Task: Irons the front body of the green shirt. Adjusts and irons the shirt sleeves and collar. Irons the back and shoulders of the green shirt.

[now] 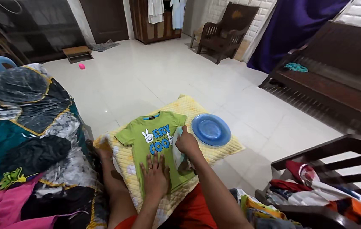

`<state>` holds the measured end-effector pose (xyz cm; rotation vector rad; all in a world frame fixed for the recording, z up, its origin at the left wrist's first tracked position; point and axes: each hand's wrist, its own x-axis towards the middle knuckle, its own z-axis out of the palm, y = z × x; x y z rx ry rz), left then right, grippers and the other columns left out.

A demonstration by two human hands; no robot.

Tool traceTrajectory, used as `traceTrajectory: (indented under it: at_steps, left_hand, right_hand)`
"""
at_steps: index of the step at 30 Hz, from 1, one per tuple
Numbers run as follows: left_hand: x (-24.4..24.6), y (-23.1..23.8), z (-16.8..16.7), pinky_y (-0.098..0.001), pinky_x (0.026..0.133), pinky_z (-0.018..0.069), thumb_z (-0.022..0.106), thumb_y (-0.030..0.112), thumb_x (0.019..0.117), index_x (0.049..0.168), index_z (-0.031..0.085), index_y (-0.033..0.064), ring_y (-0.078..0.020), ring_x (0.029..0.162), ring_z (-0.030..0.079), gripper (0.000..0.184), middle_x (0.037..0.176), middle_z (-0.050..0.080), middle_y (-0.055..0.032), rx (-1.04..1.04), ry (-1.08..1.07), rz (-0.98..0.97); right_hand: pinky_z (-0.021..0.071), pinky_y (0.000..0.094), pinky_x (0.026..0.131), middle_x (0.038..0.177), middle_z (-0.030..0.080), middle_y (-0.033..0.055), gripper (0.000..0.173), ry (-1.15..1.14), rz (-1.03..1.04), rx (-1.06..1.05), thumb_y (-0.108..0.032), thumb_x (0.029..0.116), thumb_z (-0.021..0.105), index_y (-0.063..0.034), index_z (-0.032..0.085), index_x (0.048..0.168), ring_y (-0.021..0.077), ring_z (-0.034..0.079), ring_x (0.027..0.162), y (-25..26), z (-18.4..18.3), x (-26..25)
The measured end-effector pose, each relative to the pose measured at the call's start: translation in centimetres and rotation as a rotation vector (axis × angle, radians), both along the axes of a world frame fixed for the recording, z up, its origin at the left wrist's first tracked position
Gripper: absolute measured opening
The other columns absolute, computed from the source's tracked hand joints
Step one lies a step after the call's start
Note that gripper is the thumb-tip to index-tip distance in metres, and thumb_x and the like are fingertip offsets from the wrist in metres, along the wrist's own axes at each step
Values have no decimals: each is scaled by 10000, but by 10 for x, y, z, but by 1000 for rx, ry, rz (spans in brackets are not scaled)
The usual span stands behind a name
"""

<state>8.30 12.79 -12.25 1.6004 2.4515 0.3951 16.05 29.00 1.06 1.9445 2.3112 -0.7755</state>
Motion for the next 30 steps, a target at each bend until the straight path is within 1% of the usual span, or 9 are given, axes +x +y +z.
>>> traceTrajectory:
  at_steps: [3,6,10,13,18,23,26,28,30]
  left_hand:
    - [2,-1,-2,-706,1219,46,265,544,1049,1601,372,300,-371,1586,111,613,1721,197,-6,13,2,6]
    - [0,-1,1,-706,1218,24,289,552,1046,1618,332,300,-368,1591,76,627,1730,157,-7,-31,-16,-7]
    - [1,-1,1,-706,1216,35,285,541,1043,1615,342,290,-368,1587,106,627,1725,176,-22,-11,-12,-6]
    - [1,-1,0,-707,1215,43,281,542,1043,1613,344,291,-373,1586,106,627,1725,179,-25,0,6,-8]
    - [-2,-1,-1,-712,1213,55,273,567,1044,1610,348,299,-372,1584,124,631,1718,206,-32,3,40,-15]
    - [-3,-1,-2,-701,1220,58,253,559,1040,1611,346,308,-356,1587,122,630,1719,204,-9,3,53,-7]
    - [-3,-1,-3,-699,1223,69,236,575,1033,1612,348,310,-356,1586,131,646,1719,205,-10,-6,65,-1]
    - [-3,-1,-1,-698,1222,72,232,583,1032,1616,332,316,-352,1587,126,650,1719,201,-13,-25,74,-5]
    - [-4,0,0,-697,1222,73,230,584,1034,1619,326,311,-346,1588,124,652,1720,198,-15,-39,77,-7]
  right_hand:
    - [582,584,842,1111,714,185,716,-25,27,-10,-283,957,583,-182,276,1596,373,718,1020,-8,-3,13]
    - [584,588,828,1081,720,183,686,-64,38,-35,-285,971,573,-198,291,1590,379,723,990,-39,2,37]
    - [593,571,801,1032,731,153,673,-100,10,-64,-294,979,571,-242,298,1592,355,734,930,-76,4,67]
    - [596,563,792,1021,733,145,680,-93,-11,-72,-294,978,572,-254,294,1597,346,736,917,-82,3,72]
    - [595,578,782,1050,722,161,690,-13,30,-66,-260,953,601,-256,318,1582,359,729,935,-53,2,51]
    - [590,585,816,1120,721,160,638,24,72,2,-298,978,589,-274,363,1574,366,722,1002,-18,2,10]
    - [591,574,833,1134,722,162,604,35,75,60,-301,1008,542,-248,366,1583,360,722,1025,3,2,-17]
    - [581,577,865,1179,711,172,581,47,67,70,-297,1013,536,-215,388,1569,361,709,1077,23,1,-33]
    - [568,600,867,1190,699,196,623,62,63,45,-255,956,597,-166,398,1540,382,695,1098,46,2,-47]
